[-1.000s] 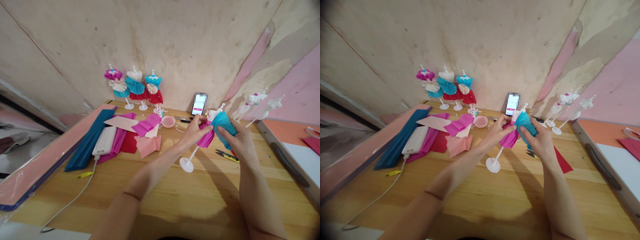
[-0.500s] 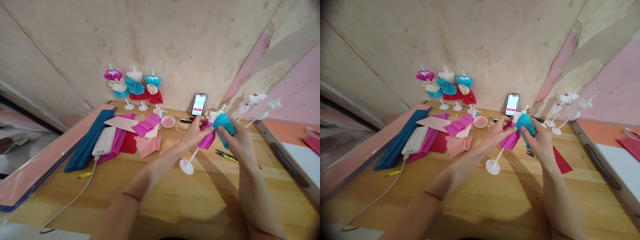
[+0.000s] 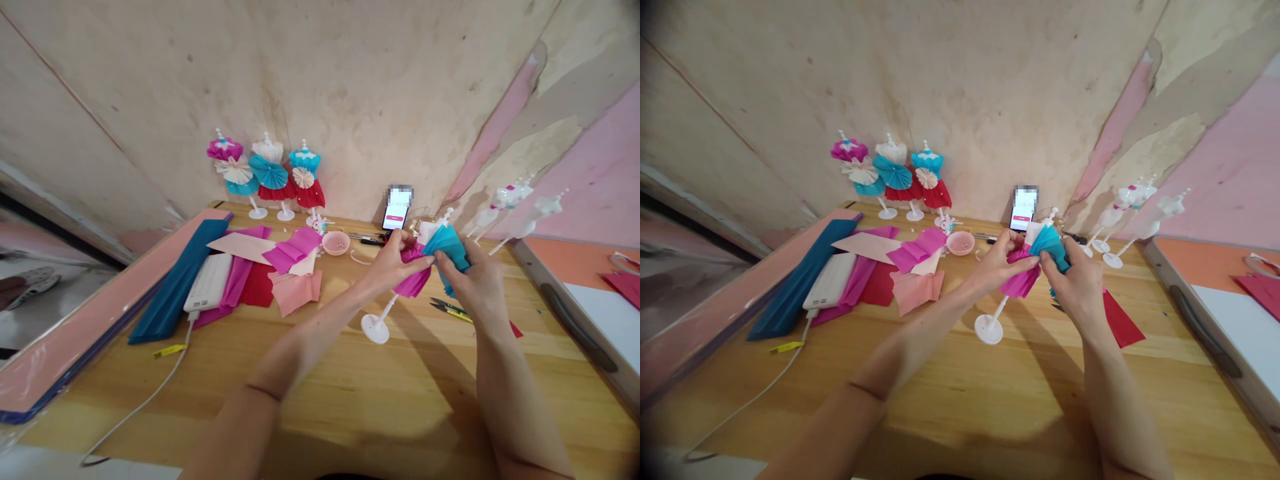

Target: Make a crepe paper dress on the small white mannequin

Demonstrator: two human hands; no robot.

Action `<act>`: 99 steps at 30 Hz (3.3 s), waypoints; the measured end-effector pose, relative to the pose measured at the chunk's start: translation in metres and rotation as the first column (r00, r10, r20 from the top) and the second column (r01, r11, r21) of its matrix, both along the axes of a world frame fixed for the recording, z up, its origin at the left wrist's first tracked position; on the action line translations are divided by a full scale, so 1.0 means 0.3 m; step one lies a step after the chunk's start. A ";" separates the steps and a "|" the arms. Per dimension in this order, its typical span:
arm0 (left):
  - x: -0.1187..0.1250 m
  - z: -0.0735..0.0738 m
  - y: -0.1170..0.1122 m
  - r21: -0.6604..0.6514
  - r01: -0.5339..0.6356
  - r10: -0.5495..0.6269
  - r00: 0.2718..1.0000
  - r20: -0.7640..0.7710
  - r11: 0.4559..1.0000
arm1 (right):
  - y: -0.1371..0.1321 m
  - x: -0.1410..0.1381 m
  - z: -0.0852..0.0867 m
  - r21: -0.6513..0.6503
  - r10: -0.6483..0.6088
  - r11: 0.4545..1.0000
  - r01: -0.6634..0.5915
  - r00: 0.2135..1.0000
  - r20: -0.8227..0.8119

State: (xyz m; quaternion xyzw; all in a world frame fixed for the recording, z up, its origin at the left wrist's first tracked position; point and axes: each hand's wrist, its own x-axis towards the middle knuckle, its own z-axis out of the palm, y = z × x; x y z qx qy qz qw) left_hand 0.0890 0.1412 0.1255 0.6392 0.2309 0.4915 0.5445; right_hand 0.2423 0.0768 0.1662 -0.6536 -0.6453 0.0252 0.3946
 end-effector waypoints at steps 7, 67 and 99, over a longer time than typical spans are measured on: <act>0.002 -0.010 0.004 0.005 -0.056 0.056 0.998 -0.023 0.998 | -0.004 -0.004 0.006 -0.008 -0.001 1.000 0.001 1.000 -0.008; -0.016 0.010 0.003 0.028 0.032 -0.032 0.999 0.015 0.999 | -0.011 -0.009 0.006 0.014 -0.028 0.999 0.029 0.997 -0.067; -0.018 0.012 -0.006 -0.228 0.078 -0.051 0.991 0.120 0.971 | 0.002 0.028 0.025 -0.082 0.175 0.971 -0.223 0.904 -0.391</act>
